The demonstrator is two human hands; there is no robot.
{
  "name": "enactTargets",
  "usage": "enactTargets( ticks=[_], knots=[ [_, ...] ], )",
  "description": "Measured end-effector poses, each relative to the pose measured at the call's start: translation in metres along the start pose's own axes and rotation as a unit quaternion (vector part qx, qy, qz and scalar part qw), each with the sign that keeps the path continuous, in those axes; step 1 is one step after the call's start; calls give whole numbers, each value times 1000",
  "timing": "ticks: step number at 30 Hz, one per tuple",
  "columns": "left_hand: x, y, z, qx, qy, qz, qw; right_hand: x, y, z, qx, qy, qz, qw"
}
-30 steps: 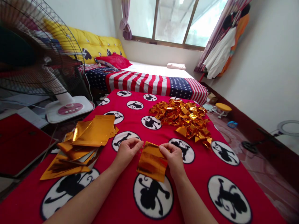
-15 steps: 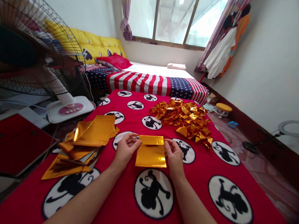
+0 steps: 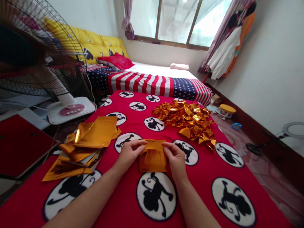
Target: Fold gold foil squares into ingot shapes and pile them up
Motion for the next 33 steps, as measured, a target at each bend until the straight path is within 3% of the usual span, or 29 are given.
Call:
enactTargets(
  ticks=[13,33],
  knots=[
    [-2,2,1,5,10,-99,995,-1,1,0,-8,48,-63,997],
    [-3,3,3,-53,-87,-58,993,-6,1,-2,7,48,-46,998]
  ],
)
Point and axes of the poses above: each hand's wrist, its own y-axis away from the middle knuckle, its own x-axis out of the back of the hand, z = x × y, the point moved 1 cm from there along -y, towards the middle knuckle, and after that the axes turned 14 degrees about y, right-handed, at the moved point
